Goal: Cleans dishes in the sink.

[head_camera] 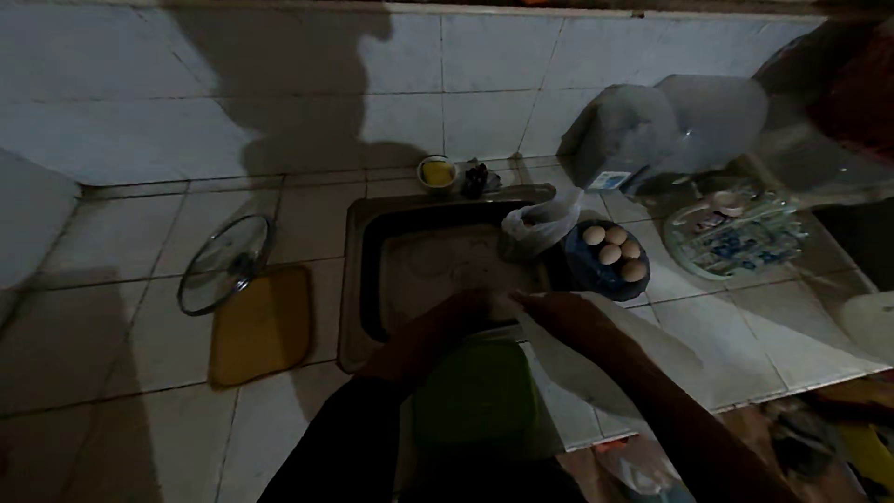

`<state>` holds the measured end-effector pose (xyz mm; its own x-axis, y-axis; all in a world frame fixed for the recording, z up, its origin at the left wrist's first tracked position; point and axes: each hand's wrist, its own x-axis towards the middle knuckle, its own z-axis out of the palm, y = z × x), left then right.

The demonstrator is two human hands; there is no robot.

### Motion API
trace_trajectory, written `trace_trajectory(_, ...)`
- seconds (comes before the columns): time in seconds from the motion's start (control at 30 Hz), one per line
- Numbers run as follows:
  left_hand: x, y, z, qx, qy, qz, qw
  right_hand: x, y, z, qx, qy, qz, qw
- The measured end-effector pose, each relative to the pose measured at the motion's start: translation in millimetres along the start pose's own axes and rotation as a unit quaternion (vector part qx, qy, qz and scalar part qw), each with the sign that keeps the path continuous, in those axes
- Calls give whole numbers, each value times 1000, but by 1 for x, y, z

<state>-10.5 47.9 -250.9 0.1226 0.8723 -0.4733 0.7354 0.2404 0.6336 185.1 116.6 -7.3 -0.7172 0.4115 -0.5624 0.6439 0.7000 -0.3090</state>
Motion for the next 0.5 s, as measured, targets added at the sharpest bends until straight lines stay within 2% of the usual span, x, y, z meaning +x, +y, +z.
trace_trajectory(0.03, -5, 17, -5, 44, -26, -13, 999, -12, 9, 1, 8, 62, -17, 998)
trace_trajectory(0.07, -12, 33, -13, 73, -45, -29, 996, -24, 23, 8, 26, 171, -60, 983)
trace_trajectory(0.13, -11, 48, -18, 105, -65, -59, 991, -47, 53, 18, 63, 352, -124, 925)
trace_trajectory(0.17, -9, 49, -18, 115, -63, -66, 989, -59, 67, 20, 73, 423, -136, 893)
trace_trajectory(0.23, -2, 25, -6, 128, -37, -42, 990, -87, 94, 30, 96, 541, -131, 825)
trace_trajectory(0.33, -4, 11, -6, 156, -48, -14, 986, -119, 120, 72, 155, 659, -67, 733)
trace_trajectory(0.4, -11, 32, -22, 168, -84, -31, 982, -126, 122, 100, 173, 707, -11, 685)
trace_trajectory(0.47, -18, 48, -30, 188, -79, -15, 979, -126, 119, 120, 75, 759, 64, 643)
trace_trajectory(0.5, -20, 53, -33, 184, -75, -13, 980, -125, 109, 125, -3, 766, 95, 636)
